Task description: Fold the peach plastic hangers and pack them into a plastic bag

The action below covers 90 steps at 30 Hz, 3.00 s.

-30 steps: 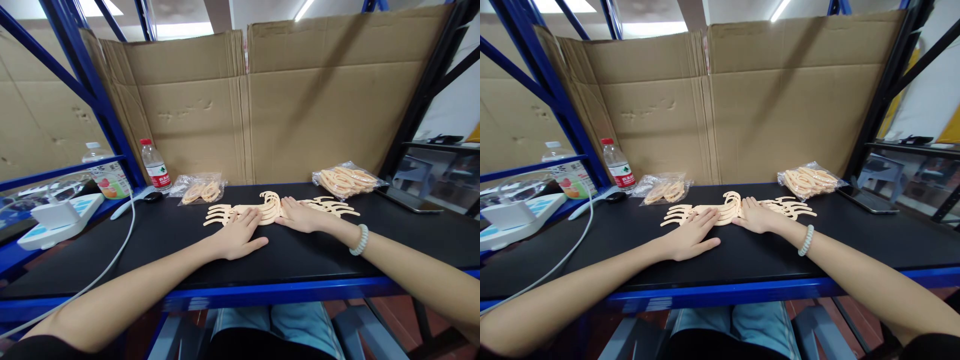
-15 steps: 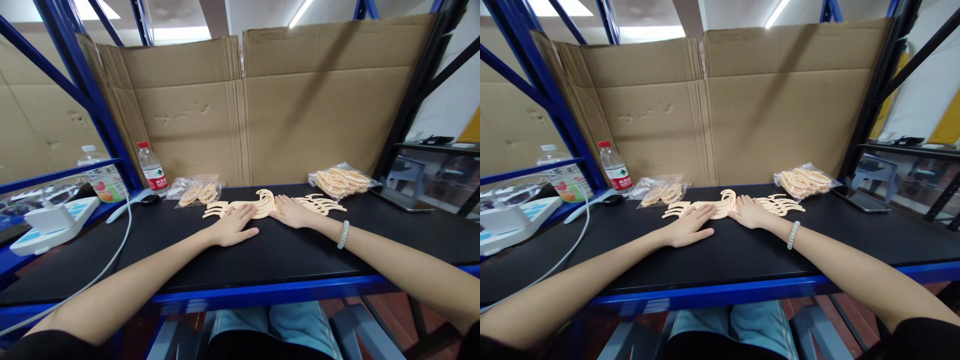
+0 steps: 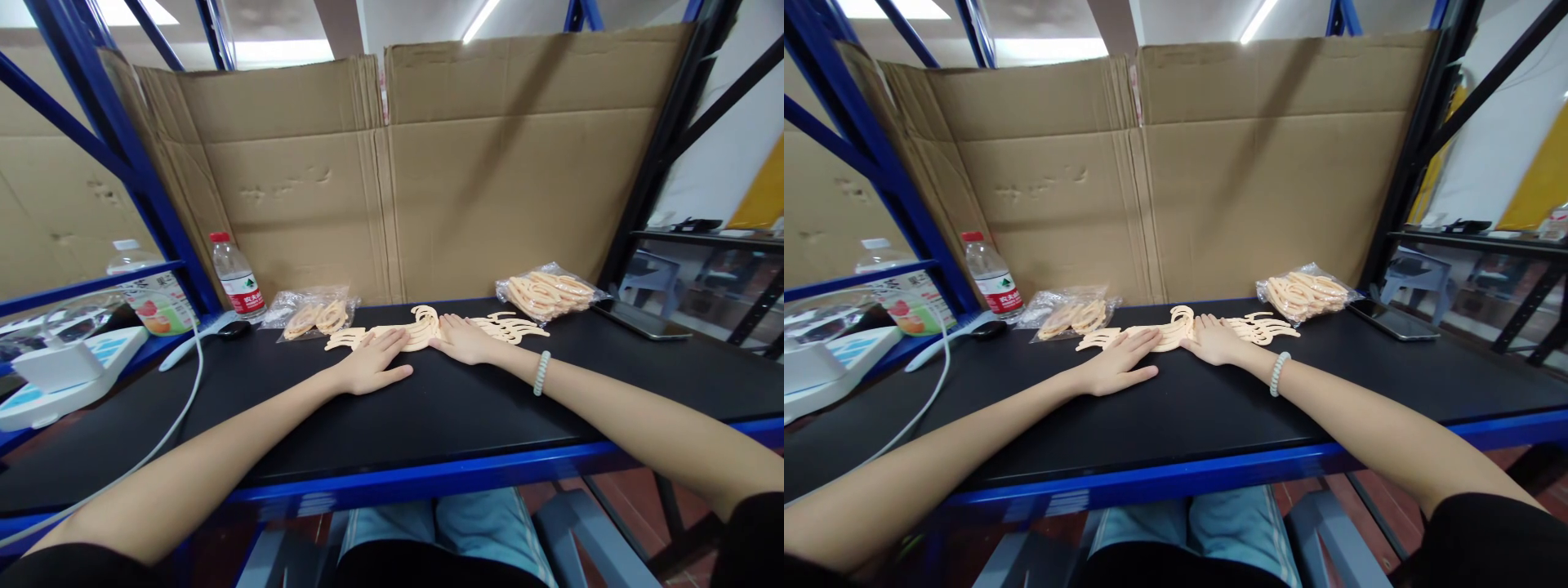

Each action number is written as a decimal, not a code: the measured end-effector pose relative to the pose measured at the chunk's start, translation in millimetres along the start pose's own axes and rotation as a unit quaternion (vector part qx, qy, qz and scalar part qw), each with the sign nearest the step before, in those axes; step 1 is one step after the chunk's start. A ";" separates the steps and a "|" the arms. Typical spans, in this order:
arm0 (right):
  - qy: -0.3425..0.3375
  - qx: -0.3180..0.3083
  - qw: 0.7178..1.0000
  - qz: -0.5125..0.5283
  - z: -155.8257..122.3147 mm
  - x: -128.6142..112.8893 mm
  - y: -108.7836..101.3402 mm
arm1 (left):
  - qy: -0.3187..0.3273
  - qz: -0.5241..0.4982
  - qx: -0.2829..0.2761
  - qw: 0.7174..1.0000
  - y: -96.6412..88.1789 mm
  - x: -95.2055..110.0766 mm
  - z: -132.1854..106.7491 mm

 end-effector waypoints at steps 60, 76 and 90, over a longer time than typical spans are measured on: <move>0.115 0.213 0.848 0.472 -48.2 128.9 -44.6 | -0.036 0.036 0.215 0.975 -26.9 -32.4 -22.6; 0.147 0.175 0.851 0.472 -59.2 126.8 -57.2 | -0.110 -0.025 0.222 0.969 -43.4 -62.6 -28.4; 0.138 0.120 0.915 0.359 -54.5 127.1 -49.2 | -0.086 -0.032 0.190 0.977 -41.2 -70.3 -27.8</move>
Point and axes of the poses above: each hand's wrist, its own z-axis towards the middle knuckle, its own y-axis out of the palm, x = y × z, the point moved 4 cm from there along z, towards the middle knuckle, and after that the axes turned 7 degrees about -x, right-handed, at the moved point
